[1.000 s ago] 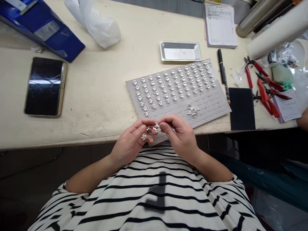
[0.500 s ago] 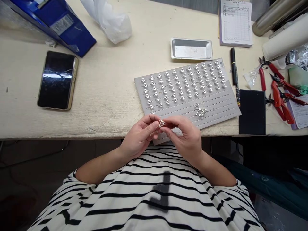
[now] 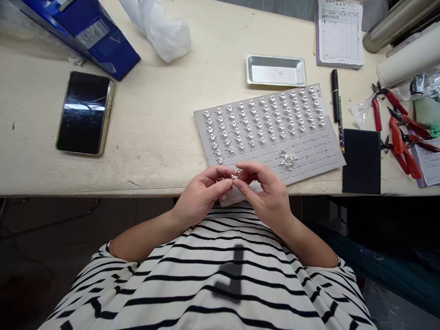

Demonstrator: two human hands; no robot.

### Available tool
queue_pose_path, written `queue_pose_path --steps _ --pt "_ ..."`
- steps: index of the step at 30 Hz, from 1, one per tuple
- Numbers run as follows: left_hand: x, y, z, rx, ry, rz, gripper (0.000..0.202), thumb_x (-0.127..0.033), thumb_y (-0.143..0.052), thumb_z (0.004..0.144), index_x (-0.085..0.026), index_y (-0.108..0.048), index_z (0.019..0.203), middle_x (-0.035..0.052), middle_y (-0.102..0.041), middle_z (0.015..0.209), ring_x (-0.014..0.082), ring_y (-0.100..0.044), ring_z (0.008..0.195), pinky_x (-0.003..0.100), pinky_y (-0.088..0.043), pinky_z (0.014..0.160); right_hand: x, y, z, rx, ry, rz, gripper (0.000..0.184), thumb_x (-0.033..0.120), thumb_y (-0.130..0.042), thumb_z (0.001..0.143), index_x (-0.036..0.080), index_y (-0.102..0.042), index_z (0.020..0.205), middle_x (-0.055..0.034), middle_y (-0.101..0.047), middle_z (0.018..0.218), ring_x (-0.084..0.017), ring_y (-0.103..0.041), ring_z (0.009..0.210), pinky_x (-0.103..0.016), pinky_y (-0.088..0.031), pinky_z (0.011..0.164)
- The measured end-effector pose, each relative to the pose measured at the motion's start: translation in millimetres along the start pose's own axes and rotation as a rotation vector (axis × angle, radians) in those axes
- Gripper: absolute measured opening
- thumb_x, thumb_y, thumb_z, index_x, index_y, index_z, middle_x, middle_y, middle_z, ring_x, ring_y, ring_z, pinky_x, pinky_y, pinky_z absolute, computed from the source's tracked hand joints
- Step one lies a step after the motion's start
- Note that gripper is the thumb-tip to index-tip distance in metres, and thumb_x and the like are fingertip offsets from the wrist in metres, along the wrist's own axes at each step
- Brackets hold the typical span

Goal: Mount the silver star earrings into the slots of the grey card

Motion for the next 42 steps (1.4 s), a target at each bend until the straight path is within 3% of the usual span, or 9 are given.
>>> queue_pose_path --steps 4,9,15,22,25,28,32,38,42 --pt "-1.8 -1.5 0.3 0.006 0.052 -0.059 0.020 -0.033 -0.080 0.086 -0.018 -0.078 0.099 -0.0018 -0.063 0.078 0.0070 -0.051 0.066 0.021 -0.041 0.060 0.3 1.1 2.7 0.056 0.013 0.004 0.034 0.014 -0.076 0.092 0.034 -0.074 0.118 0.0038 -0.073 0.100 -0.011 -0.066 0.090 -0.026 -0.057 0.083" --pt "-4.0 -4.1 0.1 0.046 0.119 -0.119 0.016 -0.028 -0.076 0.083 -0.016 -0.078 0.094 0.0004 -0.064 0.084 0.0063 -0.051 0.067 0.019 -0.036 0.055 -2.4 3.1 1.8 -0.002 0.001 0.013 0.024 0.013 -0.073 0.094 0.031 -0.074 0.109 0.0046 -0.074 0.096 -0.010 -0.069 0.085 -0.024 -0.058 0.079" --pt "-4.3 -3.2 -2.6 0.053 0.082 -0.058 0.028 -0.026 -0.072 0.089 -0.021 -0.077 0.116 -0.0020 -0.059 0.085 0.0055 -0.046 0.064 0.020 -0.038 0.057 -2.4 2.6 -1.1 -0.119 0.170 -0.188 0.022 0.008 -0.074 0.089 0.027 -0.070 0.099 0.0043 -0.070 0.086 -0.011 -0.065 0.077 -0.027 -0.055 0.072" --pt "-5.1 -4.6 -2.0 0.040 0.101 -0.138 0.027 -0.037 -0.066 0.093 -0.019 -0.077 0.109 0.0022 -0.062 0.091 0.0092 -0.053 0.070 0.021 -0.039 0.055 -10.3 -1.0 1.0 -0.204 0.106 -0.069 0.031 0.015 -0.068 0.095 0.029 -0.070 0.122 0.0027 -0.069 0.090 -0.012 -0.069 0.075 -0.028 -0.064 0.068" --pt "-6.4 -4.2 -2.2 0.048 0.013 -0.030 0.029 -0.044 -0.071 0.094 -0.021 -0.076 0.110 0.0020 -0.062 0.096 0.0102 -0.054 0.075 0.022 -0.043 0.062 -7.8 -4.6 1.7 -0.178 0.090 -0.037 0.027 0.012 -0.065 0.097 0.029 -0.075 0.115 0.0017 -0.074 0.095 -0.010 -0.071 0.076 -0.025 -0.064 0.069" --pt "-10.0 -3.7 -2.7 0.029 -0.080 0.151 0.021 -0.033 -0.082 0.087 -0.021 -0.074 0.102 -0.0013 -0.058 0.086 0.0096 -0.049 0.074 0.023 -0.044 0.070 -4.4 -6.7 -1.1 -0.208 0.117 -0.039 0.030 0.007 -0.069 0.092 0.030 -0.077 0.110 0.0034 -0.076 0.093 -0.010 -0.073 0.078 -0.021 -0.063 0.071" --pt "-15.0 -1.8 -2.8 0.003 -0.156 0.308 0.017 -0.035 -0.077 0.091 -0.019 -0.071 0.091 -0.0018 -0.056 0.083 0.0096 -0.044 0.069 0.025 -0.040 0.066 -1.8 -7.7 -4.4 -0.147 0.142 -0.078 0.038 0.003 -0.070 0.090 0.031 -0.078 0.115 0.0026 -0.080 0.098 -0.012 -0.076 0.085 -0.024 -0.064 0.075" --pt "-19.5 2.4 -6.2 -0.015 -0.265 0.479 0.015 -0.034 -0.072 0.096 -0.020 -0.070 0.094 0.0000 -0.058 0.090 0.0106 -0.049 0.073 0.026 -0.043 0.069 12.5 1.2 -3.9 -0.065 0.380 -0.263 0.055 0.001 -0.073 0.087 0.031 -0.069 0.133 -0.0028 -0.079 0.109 -0.017 -0.075 0.095 -0.032 -0.066 0.082" --pt "-21.0 1.7 -8.2 0.024 -0.254 0.532 0.013 -0.032 -0.071 0.097 -0.020 -0.070 0.094 -0.0001 -0.058 0.090 0.0110 -0.051 0.074 0.026 -0.044 0.070 15.5 3.5 -1.2 0.019 0.384 -0.281 0.039 0.000 -0.074 0.086 0.025 -0.071 0.115 -0.0029 -0.076 0.103 -0.015 -0.074 0.095 -0.029 -0.063 0.083"
Point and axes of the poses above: each hand's wrist, its own z-axis towards the middle knuckle, its own y-axis out of the back of the hand, x = y × z, the point moved 4 cm from there along z, towards the middle knuckle
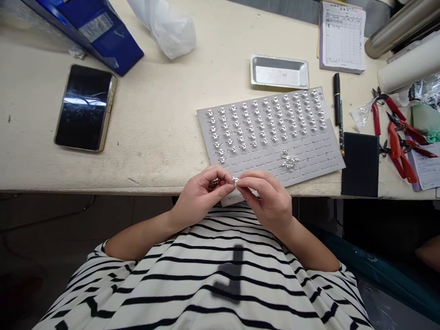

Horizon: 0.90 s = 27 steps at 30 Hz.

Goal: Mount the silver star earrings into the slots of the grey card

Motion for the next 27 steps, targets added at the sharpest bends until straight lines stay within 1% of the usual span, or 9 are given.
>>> queue_pose_path --steps 3,7,11,13,16,19,21,24,27 --pt "-0.3 0.7 -1.1 0.018 0.015 0.005 0.012 -0.031 -0.070 0.096 -0.019 -0.069 0.093 0.0001 -0.059 0.090 0.0111 -0.051 0.073 0.026 -0.044 0.068 -4.3 -0.8 0.7 0.065 -0.074 0.058 0.030 0.003 -0.074 0.088 0.025 -0.069 0.107 0.0002 -0.074 0.097 -0.013 -0.071 0.091 -0.027 -0.061 0.082" --pt "2.7 3.0 -3.1 0.004 0.055 -0.019 0.016 -0.035 -0.070 0.096 -0.019 -0.069 0.094 0.0005 -0.058 0.090 0.0124 -0.051 0.075 0.027 -0.045 0.071 -11.2 -6.4 0.4 0.142 -0.230 0.154 0.023 0.009 -0.071 0.092 0.027 -0.067 0.105 0.0037 -0.070 0.090 -0.011 -0.068 0.084 -0.026 -0.059 0.077" --pt "6.5 7.1 -5.6 -0.038 0.149 -0.138 0.020 -0.038 -0.071 0.095 -0.021 -0.069 0.104 -0.0005 -0.054 0.087 0.0133 -0.049 0.077 0.026 -0.044 0.073 -13.6 -13.0 6.6 0.129 -0.250 0.199 0.019 0.011 -0.070 0.093 0.027 -0.067 0.103 0.0018 -0.071 0.095 -0.014 -0.070 0.089 -0.031 -0.061 0.080" --pt "7.1 10.6 -7.9 -0.069 0.182 -0.200 0.022 -0.036 -0.072 0.095 -0.022 -0.069 0.111 -0.0007 -0.053 0.089 0.0136 -0.049 0.079 0.026 -0.044 0.076 -17.6 -14.8 11.6 0.069 -0.245 0.123 0.018 0.012 -0.069 0.093 0.027 -0.067 0.103 0.0011 -0.072 0.095 -0.015 -0.070 0.089 -0.032 -0.061 0.079" --pt "9.8 14.8 -13.0 -0.070 0.235 -0.276 0.022 -0.036 -0.070 0.096 -0.022 -0.069 0.112 -0.0009 -0.053 0.090 0.0129 -0.048 0.078 0.027 -0.044 0.078 -25.3 -16.4 18.1 -0.036 -0.173 -0.112 0.016 0.013 -0.069 0.093 0.027 -0.066 0.100 0.0005 -0.073 0.095 -0.015 -0.070 0.087 -0.032 -0.061 0.077" --pt "15.5 16.9 -18.6 -0.046 0.293 -0.352 0.024 -0.039 -0.070 0.096 -0.022 -0.070 0.113 -0.0019 -0.054 0.087 0.0106 -0.043 0.071 0.026 -0.041 0.072 -34.0 -22.1 20.2 -0.036 -0.118 -0.255 0.012 0.016 -0.068 0.094 0.027 -0.064 0.096 -0.0003 -0.073 0.097 -0.016 -0.071 0.088 -0.033 -0.059 0.077" --pt "18.2 17.2 -20.8 -0.039 0.324 -0.440 0.023 -0.034 -0.071 0.095 -0.022 -0.071 0.115 -0.0020 -0.057 0.089 0.0087 -0.042 0.068 0.024 -0.040 0.068 -38.7 -26.2 19.7 -0.014 -0.118 -0.278 0.011 0.017 -0.067 0.096 0.027 -0.063 0.096 -0.0003 -0.073 0.097 -0.016 -0.070 0.087 -0.032 -0.058 0.075" --pt "18.6 15.6 -21.4 -0.052 0.402 -0.635 0.024 -0.017 -0.067 0.092 -0.020 -0.073 0.115 0.0014 -0.067 0.100 0.0084 -0.055 0.075 0.022 -0.046 0.069 -40.2 -30.1 18.6 0.004 -0.124 -0.299 0.010 0.017 -0.067 0.096 0.026 -0.062 0.095 -0.0007 -0.073 0.096 -0.015 -0.069 0.085 -0.029 -0.056 0.072" --pt "15.6 12.7 -20.0 -0.064 0.459 -0.777 0.025 -0.012 -0.062 0.093 -0.018 -0.076 0.113 0.0060 -0.075 0.112 0.0133 -0.069 0.098 0.023 -0.054 0.082 -37.7 -31.6 18.5 0.024 -0.130 -0.342 0.011 0.016 -0.067 0.096 0.026 -0.062 0.094 -0.0015 -0.073 0.096 -0.015 -0.068 0.082 -0.029 -0.055 0.069"
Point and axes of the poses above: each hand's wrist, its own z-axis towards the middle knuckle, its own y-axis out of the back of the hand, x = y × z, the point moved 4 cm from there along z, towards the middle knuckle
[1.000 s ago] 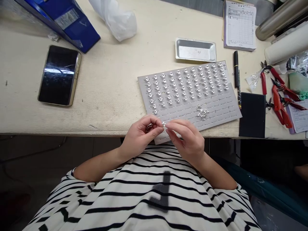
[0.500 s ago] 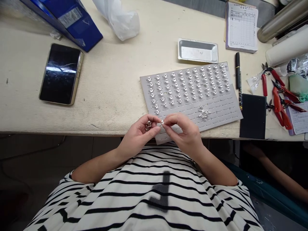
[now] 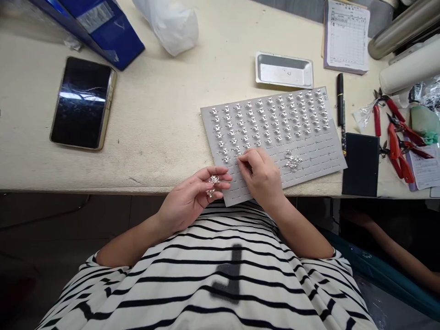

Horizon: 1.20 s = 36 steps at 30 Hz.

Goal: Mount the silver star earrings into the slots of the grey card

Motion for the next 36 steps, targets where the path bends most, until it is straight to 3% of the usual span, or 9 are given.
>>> queue_pose_path --steps 8,14,17,21,23,28,31,34,36 --pt "2.9 -4.4 0.2 0.061 -0.026 -0.041 0.025 -0.027 -0.068 0.100 -0.022 -0.077 0.122 0.0070 -0.080 0.121 0.0184 -0.073 0.119 0.026 -0.057 0.097 6.7 0.3 -0.6 -0.019 0.079 -0.116 0.015 0.012 -0.063 0.094 0.026 -0.060 0.094 -0.0009 -0.071 0.089 -0.015 -0.066 0.076 -0.029 -0.053 0.068" --pt "2.8 -3.4 1.3 0.016 -0.011 -0.001 0.024 -0.029 -0.074 0.096 -0.022 -0.075 0.119 0.0070 -0.080 0.123 0.0189 -0.073 0.122 0.024 -0.058 0.093 8.6 -1.3 2.1 0.046 0.061 -0.145 0.013 0.013 -0.060 0.098 0.025 -0.060 0.091 -0.0007 -0.070 0.085 -0.015 -0.063 0.074 -0.029 -0.051 0.066" --pt "2.7 -4.8 2.2 0.035 -0.008 -0.012 0.022 -0.033 -0.075 0.096 -0.023 -0.073 0.115 0.0054 -0.080 0.123 0.0169 -0.074 0.118 0.021 -0.058 0.087 9.0 5.5 1.4 0.108 0.000 -0.066 0.006 0.019 -0.065 0.099 0.025 -0.066 0.101 -0.0027 -0.073 0.097 -0.016 -0.067 0.080 -0.029 -0.055 0.070" --pt "4.0 -8.1 3.0 0.064 0.003 0.010 0.024 -0.037 -0.075 0.096 -0.023 -0.071 0.115 0.0059 -0.078 0.128 0.0186 -0.073 0.121 0.023 -0.057 0.087 18.4 27.9 -5.4 -0.021 0.005 0.070 0.024 0.016 -0.067 0.098 0.031 -0.069 0.117 -0.0009 -0.075 0.101 -0.015 -0.069 0.083 -0.031 -0.059 0.078" --pt "5.4 -9.6 4.1 0.065 0.004 0.016 0.025 -0.036 -0.077 0.094 -0.023 -0.071 0.115 0.0050 -0.079 0.124 0.0180 -0.073 0.118 0.024 -0.057 0.089 26.4 36.4 -10.4 -0.069 0.065 0.095 0.031 0.015 -0.071 0.095 0.033 -0.070 0.120 -0.0010 -0.074 0.099 -0.017 -0.070 0.085 -0.032 -0.060 0.078" --pt "10.5 -13.0 8.3 0.062 0.009 0.018 0.029 -0.037 -0.083 0.088 -0.023 -0.074 0.112 0.0002 -0.078 0.098 0.0128 -0.074 0.096 0.026 -0.059 0.091 36.0 38.2 -18.3 -0.007 0.164 0.075 0.036 0.017 -0.078 0.090 0.034 -0.072 0.122 -0.0020 -0.067 0.096 -0.017 -0.067 0.083 -0.034 -0.060 0.073" --pt "11.3 -14.6 9.6 0.061 -0.009 0.040 0.027 -0.038 -0.083 0.088 -0.024 -0.078 0.111 0.0022 -0.077 0.109 0.0151 -0.073 0.103 0.027 -0.058 0.092 29.8 37.8 -19.6 0.012 0.088 0.134 0.028 0.014 -0.076 0.091 0.032 -0.074 0.112 -0.0015 -0.068 0.096 -0.016 -0.067 0.085 -0.033 -0.060 0.075" --pt "10.5 -16.7 10.4 0.081 -0.038 0.059 0.021 -0.037 -0.077 0.094 -0.024 -0.080 0.110 0.0044 -0.076 0.121 0.0184 -0.071 0.115 0.027 -0.057 0.093 20.1 38.5 -22.5 0.003 -0.078 0.358 0.024 0.012 -0.074 0.092 0.031 -0.075 0.107 0.0000 -0.072 0.095 -0.016 -0.070 0.088 -0.031 -0.061 0.078" --pt "10.5 -17.5 11.2 0.086 -0.054 0.073 0.017 -0.033 -0.074 0.095 -0.024 -0.080 0.108 0.0042 -0.076 0.119 0.0172 -0.071 0.113 0.024 -0.056 0.089 14.7 37.0 -26.3 0.001 -0.208 0.517 0.022 0.014 -0.073 0.093 0.031 -0.075 0.106 0.0015 -0.075 0.094 -0.014 -0.072 0.086 -0.029 -0.063 0.076"
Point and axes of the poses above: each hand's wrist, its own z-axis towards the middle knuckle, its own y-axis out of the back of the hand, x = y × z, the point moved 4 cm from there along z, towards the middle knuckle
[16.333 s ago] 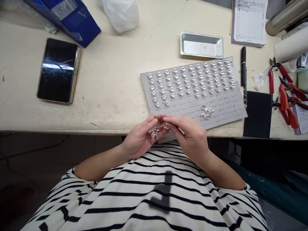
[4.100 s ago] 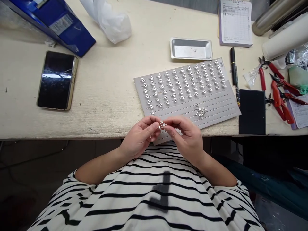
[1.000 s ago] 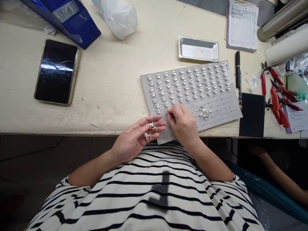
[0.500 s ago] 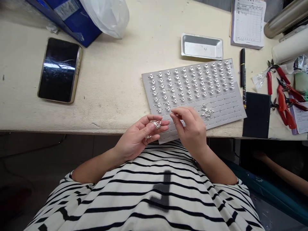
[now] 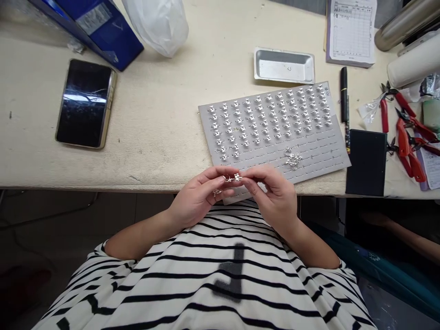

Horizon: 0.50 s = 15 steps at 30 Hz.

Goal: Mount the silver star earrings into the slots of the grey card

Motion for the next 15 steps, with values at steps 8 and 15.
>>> queue_pose_path --steps 8,15 --pt "-3.7 -3.4 4.9 -0.046 -0.174 0.326 0.020 -0.035 -0.082 0.087 -0.020 -0.075 0.097 0.0014 -0.070 0.093 0.0116 -0.058 0.082 0.025 -0.049 0.079 -6.1 -4.3 -10.0 -0.013 -0.109 0.123 0.019 0.017 -0.076 0.092 0.030 -0.078 0.105 0.0027 -0.078 0.093 -0.013 -0.075 0.084 -0.026 -0.066 0.076" --pt "-9.1 -7.9 5.7 0.007 -0.137 0.421 0.021 -0.038 -0.077 0.090 -0.018 -0.072 0.094 0.0000 -0.065 0.087 0.0111 -0.053 0.077 0.025 -0.044 0.073 5.7 7.0 -0.8 0.130 0.156 -0.008 0.049 0.004 -0.070 0.092 0.035 -0.072 0.129 0.0002 -0.078 0.115 -0.016 -0.075 0.105 -0.032 -0.065 0.092"
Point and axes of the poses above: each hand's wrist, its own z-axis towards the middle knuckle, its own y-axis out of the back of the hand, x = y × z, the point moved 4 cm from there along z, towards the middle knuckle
